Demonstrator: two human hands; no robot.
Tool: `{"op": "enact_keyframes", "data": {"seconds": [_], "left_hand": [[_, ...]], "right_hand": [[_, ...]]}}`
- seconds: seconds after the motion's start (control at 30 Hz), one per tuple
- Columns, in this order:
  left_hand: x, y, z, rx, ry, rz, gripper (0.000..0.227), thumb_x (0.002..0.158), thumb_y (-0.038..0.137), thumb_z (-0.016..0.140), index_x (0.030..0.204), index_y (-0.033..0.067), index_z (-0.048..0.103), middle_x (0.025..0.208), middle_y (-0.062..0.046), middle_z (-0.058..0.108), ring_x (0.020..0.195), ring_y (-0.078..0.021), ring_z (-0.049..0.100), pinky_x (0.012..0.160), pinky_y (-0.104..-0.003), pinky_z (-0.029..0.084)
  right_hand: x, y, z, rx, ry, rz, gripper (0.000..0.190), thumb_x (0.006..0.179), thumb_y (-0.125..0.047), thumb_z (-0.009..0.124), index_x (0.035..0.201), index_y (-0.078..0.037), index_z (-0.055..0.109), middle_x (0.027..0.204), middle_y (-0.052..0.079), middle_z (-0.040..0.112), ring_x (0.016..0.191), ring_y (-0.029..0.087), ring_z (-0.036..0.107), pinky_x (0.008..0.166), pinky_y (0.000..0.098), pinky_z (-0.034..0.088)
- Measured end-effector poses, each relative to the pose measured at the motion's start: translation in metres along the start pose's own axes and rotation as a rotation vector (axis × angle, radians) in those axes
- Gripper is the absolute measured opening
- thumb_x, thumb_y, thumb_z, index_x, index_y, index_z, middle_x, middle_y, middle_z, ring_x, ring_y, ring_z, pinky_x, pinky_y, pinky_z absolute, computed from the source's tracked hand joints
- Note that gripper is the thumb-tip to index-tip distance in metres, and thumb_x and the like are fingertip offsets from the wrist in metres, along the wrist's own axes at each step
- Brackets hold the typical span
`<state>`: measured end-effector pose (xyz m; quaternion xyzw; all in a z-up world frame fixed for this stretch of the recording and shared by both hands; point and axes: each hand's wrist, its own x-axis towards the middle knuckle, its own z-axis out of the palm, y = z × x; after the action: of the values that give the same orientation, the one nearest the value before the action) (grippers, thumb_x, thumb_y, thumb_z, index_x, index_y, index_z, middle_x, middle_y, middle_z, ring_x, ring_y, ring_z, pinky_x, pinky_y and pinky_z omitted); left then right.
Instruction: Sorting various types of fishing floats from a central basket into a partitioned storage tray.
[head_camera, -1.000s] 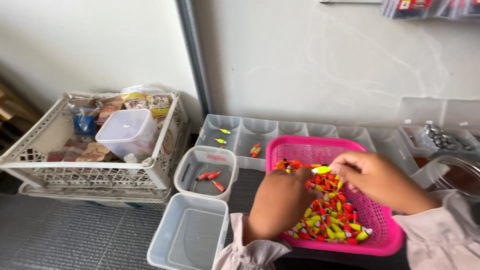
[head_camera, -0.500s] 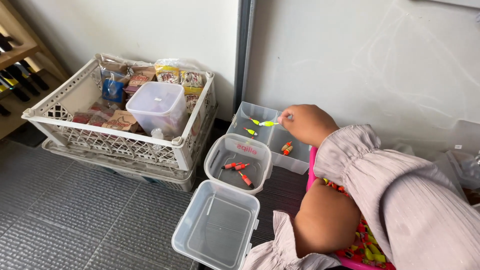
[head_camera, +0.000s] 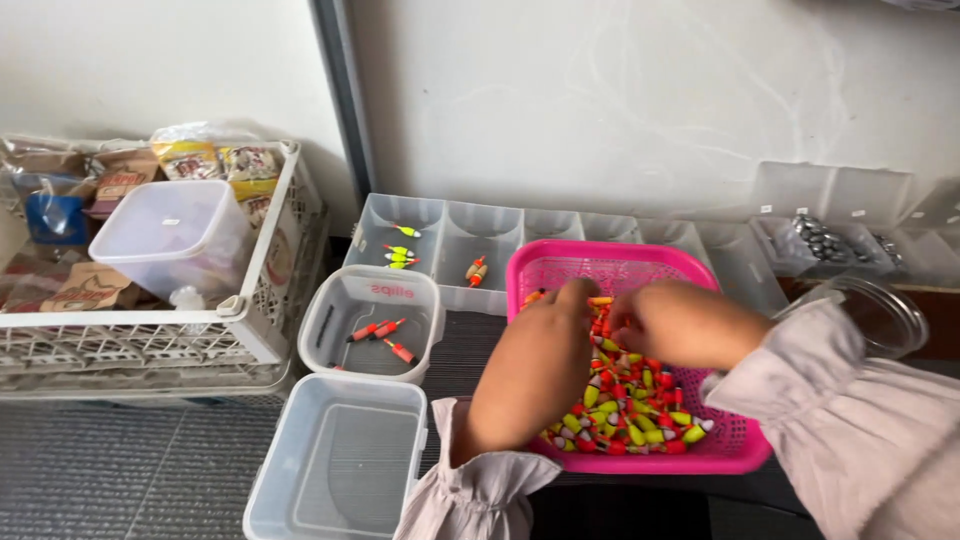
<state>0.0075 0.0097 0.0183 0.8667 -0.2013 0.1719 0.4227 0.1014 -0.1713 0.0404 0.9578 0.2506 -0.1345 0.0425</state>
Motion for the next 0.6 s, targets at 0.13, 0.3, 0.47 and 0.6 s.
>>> {"op": "enact_keyframes", "data": {"seconds": [0.13,0.3,0.47,0.6], "left_hand": [[0.002,0.007,-0.004,0.020,-0.050,-0.092,0.037,0.087,0.006,0.049,0.124,0.0014,0.056,0.107,-0.026,0.069,0.098,-0.0459,0.063,0.075,-0.056,0.047],[0.004,0.012,0.000,0.152,-0.155,-0.053,0.025,0.094,0.021,0.058,0.115,0.0091,0.056,0.099,-0.020,0.071,0.097,-0.0430,0.064,0.073,-0.055,0.047],[0.007,0.014,0.003,0.231,-0.204,-0.205,0.047,0.091,0.034,0.060,0.134,0.0187,0.049,0.116,-0.011,0.071,0.097,-0.0437,0.068,0.071,-0.055,0.051],[0.008,-0.002,0.012,0.286,-0.250,-0.333,0.035,0.093,0.044,0.055,0.119,0.0221,0.054,0.112,0.001,0.076,0.097,-0.0348,0.071,0.077,-0.052,0.053]], "right_hand": [[0.013,0.003,0.040,0.075,-0.141,-0.188,0.015,0.084,-0.018,0.058,0.095,-0.019,0.069,0.097,0.006,0.075,0.085,0.028,0.072,0.075,0.0446,0.051],[0.007,-0.001,0.041,0.084,-0.161,-0.216,0.021,0.092,-0.019,0.052,0.099,-0.024,0.071,0.095,0.008,0.075,0.086,0.033,0.071,0.073,0.0478,0.051],[-0.016,0.001,0.017,0.537,0.296,-0.274,0.026,0.101,-0.033,0.050,0.116,-0.013,0.059,0.085,0.010,0.076,0.077,0.032,0.073,0.068,0.0447,0.050],[-0.016,0.011,0.022,0.538,0.527,-0.430,0.031,0.096,-0.023,0.063,0.126,-0.017,0.068,0.117,0.009,0.075,0.104,0.028,0.072,0.085,0.0429,0.055]]}}
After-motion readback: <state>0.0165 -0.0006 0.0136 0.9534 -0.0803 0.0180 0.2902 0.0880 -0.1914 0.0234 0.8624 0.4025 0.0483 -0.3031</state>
